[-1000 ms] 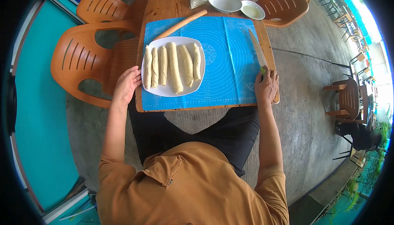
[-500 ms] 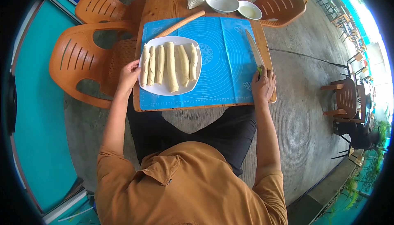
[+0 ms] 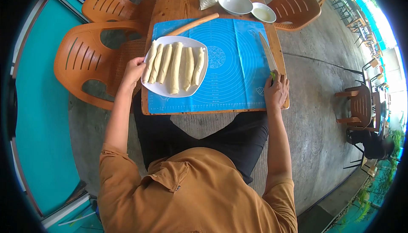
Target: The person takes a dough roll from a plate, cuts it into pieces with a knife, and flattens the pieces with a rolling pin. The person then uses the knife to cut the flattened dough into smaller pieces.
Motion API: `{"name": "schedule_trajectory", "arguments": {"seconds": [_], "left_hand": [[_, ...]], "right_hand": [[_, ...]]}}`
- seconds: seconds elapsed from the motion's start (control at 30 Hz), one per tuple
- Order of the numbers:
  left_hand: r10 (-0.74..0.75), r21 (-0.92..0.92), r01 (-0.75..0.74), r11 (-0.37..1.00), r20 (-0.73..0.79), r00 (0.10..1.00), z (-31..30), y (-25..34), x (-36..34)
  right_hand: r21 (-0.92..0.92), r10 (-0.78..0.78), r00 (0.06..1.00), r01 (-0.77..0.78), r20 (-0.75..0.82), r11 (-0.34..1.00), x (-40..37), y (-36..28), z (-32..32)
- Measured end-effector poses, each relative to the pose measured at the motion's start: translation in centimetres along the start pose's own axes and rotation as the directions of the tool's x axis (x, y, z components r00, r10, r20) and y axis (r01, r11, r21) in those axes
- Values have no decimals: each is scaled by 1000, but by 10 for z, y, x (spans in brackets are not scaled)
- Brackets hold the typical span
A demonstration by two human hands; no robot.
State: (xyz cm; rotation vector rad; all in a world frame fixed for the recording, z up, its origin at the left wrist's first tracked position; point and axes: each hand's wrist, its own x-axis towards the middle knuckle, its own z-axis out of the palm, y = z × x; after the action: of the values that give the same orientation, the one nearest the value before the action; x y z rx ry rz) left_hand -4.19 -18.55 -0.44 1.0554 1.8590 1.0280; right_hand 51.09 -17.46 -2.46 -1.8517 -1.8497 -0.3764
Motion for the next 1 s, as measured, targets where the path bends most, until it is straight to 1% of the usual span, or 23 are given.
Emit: {"name": "schedule_trajectory", "arguments": {"seconds": [0.13, 0.5, 0.53, 0.67, 0.77, 0.9, 1.0], "left_hand": [[34, 58, -33, 998, -11, 999, -1, -1, 26], [35, 9, -34, 999, -89, 995, -2, 15, 83], [8, -10, -9, 1000, -54, 999, -4, 16, 90], [22, 2, -22, 1000, -23, 999, -3, 17, 107], [-6, 96, 6, 995, 1, 1000, -5, 24, 109], [-21, 120, 19, 993, 12, 1000, -8, 29, 111], [13, 122, -13, 992, -5, 1000, -5, 24, 123]], "right_hand": [[-14, 6, 1000, -6, 1, 1000, -1, 0, 2], [-13, 23, 1000, -22, 16, 1000, -1, 0, 2], [-14, 13, 1000, -13, 7, 1000, -1, 0, 3], [-18, 12, 1000, -12, 1, 1000, -1, -1, 2], [-20, 6, 1000, -6, 1, 1000, -1, 1, 3], [-13, 3, 1000, -3, -11, 1000, -1, 0, 2], [3, 6, 1000, -5, -9, 1000, 0, -1, 1]]}}
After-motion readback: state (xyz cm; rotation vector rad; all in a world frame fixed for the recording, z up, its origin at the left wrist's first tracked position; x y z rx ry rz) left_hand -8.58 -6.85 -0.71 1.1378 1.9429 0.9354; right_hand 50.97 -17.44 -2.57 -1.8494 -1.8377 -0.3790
